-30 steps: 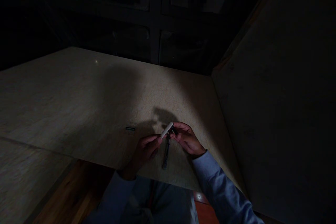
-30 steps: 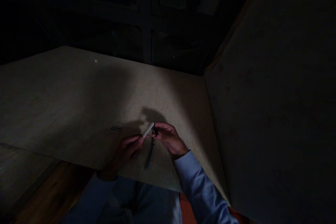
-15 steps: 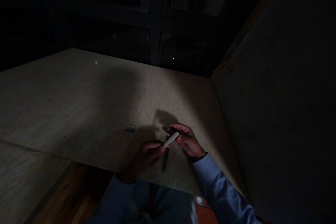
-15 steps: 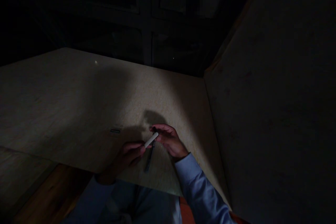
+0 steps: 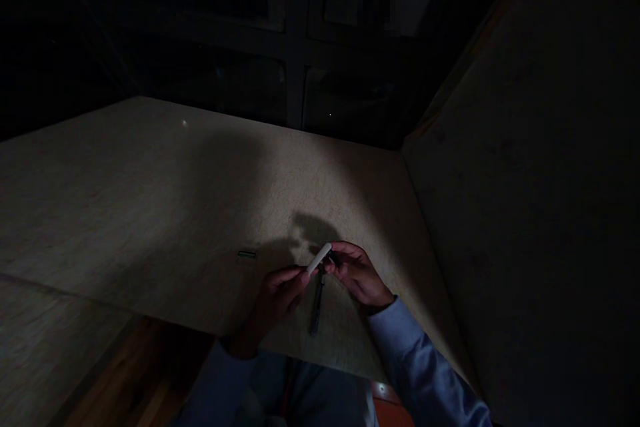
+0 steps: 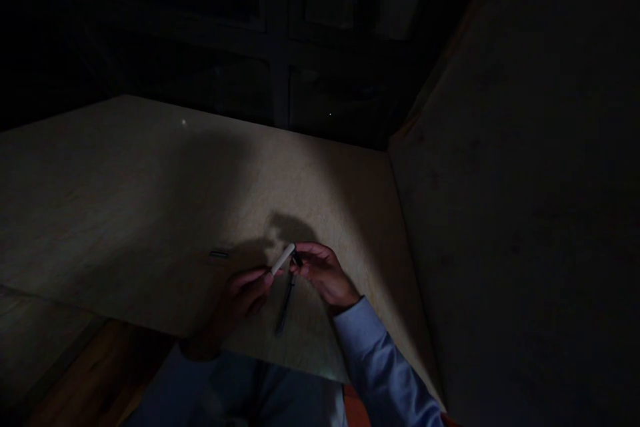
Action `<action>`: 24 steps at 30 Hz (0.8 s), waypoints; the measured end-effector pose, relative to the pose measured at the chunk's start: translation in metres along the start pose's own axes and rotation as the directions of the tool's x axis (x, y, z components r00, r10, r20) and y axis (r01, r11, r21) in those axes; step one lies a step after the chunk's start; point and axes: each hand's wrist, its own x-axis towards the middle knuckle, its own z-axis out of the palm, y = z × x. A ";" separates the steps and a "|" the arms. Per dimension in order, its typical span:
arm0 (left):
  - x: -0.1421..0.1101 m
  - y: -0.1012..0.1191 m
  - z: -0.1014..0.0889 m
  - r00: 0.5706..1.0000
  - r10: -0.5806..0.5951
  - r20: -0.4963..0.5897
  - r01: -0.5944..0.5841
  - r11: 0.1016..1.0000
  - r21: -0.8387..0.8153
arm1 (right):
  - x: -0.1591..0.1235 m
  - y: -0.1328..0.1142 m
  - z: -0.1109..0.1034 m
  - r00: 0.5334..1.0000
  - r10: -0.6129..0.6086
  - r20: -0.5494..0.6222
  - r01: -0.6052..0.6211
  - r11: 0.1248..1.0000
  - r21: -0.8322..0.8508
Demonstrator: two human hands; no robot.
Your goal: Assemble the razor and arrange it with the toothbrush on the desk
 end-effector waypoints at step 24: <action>0.017 0.001 0.034 0.981 0.110 -0.161 -0.127 0.987 -0.100 | 0.002 -0.008 0.013 0.997 -0.029 -0.079 0.019 0.993 -0.118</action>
